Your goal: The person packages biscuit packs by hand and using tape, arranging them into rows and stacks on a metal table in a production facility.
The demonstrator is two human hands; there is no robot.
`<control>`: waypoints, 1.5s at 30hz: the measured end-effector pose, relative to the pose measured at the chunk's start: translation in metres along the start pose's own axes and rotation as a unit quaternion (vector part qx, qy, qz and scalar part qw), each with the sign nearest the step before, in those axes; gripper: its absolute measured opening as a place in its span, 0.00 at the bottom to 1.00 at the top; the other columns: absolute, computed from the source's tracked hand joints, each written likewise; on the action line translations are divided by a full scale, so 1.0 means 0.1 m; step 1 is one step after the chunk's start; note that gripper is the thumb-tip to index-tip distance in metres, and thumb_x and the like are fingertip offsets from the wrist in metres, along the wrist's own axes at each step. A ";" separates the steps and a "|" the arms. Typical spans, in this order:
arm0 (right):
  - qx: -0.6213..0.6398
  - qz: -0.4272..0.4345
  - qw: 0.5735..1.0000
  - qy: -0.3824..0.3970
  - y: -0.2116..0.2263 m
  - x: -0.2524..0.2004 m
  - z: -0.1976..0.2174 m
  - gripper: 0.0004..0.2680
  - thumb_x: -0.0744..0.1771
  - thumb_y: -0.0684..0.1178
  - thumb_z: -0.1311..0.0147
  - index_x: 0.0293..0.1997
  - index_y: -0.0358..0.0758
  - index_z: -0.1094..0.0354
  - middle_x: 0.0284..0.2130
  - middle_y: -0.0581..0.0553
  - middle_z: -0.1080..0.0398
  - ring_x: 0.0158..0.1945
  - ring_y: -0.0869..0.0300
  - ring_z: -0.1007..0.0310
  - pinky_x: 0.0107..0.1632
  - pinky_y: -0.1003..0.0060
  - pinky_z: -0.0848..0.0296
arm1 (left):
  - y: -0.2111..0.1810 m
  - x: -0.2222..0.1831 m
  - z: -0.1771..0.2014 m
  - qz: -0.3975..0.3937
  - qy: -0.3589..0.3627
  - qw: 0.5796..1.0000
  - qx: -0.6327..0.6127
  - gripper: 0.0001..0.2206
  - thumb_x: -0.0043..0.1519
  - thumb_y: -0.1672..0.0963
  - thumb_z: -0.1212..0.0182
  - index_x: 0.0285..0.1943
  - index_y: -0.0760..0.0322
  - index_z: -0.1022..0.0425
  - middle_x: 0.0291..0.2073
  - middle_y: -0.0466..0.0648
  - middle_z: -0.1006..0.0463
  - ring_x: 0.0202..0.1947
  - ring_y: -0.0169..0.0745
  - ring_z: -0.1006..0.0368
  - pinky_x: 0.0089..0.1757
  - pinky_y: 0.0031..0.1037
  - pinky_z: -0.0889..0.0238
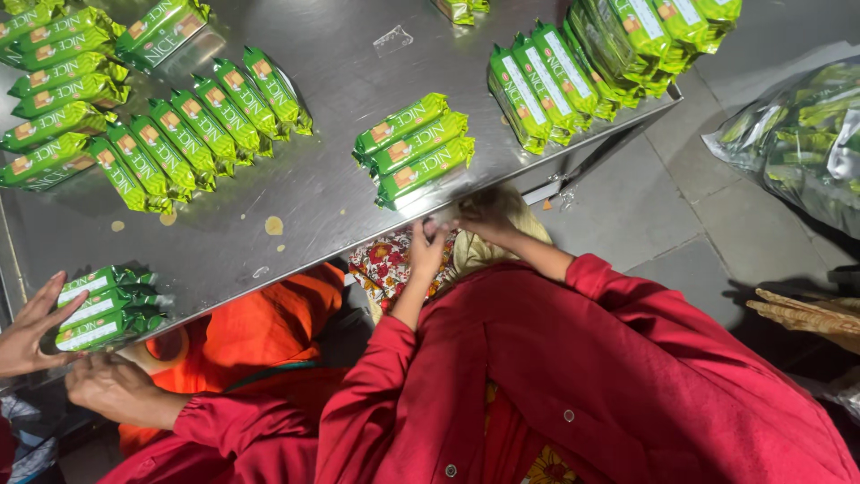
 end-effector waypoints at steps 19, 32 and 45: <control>-0.312 0.136 0.940 -0.003 1.07 -1.38 0.26 0.13 0.59 0.56 0.29 0.36 0.42 0.25 0.30 0.46 0.25 0.35 0.54 0.25 0.39 0.61 0.28 | -0.90 -0.55 0.00 0.185 0.138 0.849 -0.476 0.16 0.71 0.53 0.50 0.61 0.68 0.25 0.46 0.53 0.18 0.38 0.40 0.21 0.42 0.28 0.27; -0.214 0.351 0.908 -0.082 2.14 1.13 0.45 0.06 0.67 0.52 0.35 0.40 0.42 0.21 0.34 0.42 0.27 0.36 0.50 0.26 0.39 0.59 0.30 | -1.78 -0.60 0.31 -0.068 0.046 0.901 -0.426 0.34 0.68 0.61 0.46 0.80 0.57 0.62 0.54 0.52 0.23 0.51 0.35 0.26 0.52 0.25 0.31; -0.362 0.050 0.916 0.165 1.95 2.04 0.31 0.11 0.62 0.54 0.32 0.37 0.39 0.24 0.32 0.42 0.24 0.37 0.51 0.26 0.41 0.56 0.29 | -1.53 0.25 0.89 -0.389 -0.007 0.888 0.245 0.15 0.60 0.53 0.26 0.51 0.58 0.24 0.45 0.49 0.21 0.48 0.52 0.28 0.50 0.42 0.37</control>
Point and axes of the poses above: each hand's wrist, its own x-axis towards the middle knuckle, its own z-axis out of the back of the hand, y = z × x, the point moved 1 cm from there along x, towards the middle knuckle
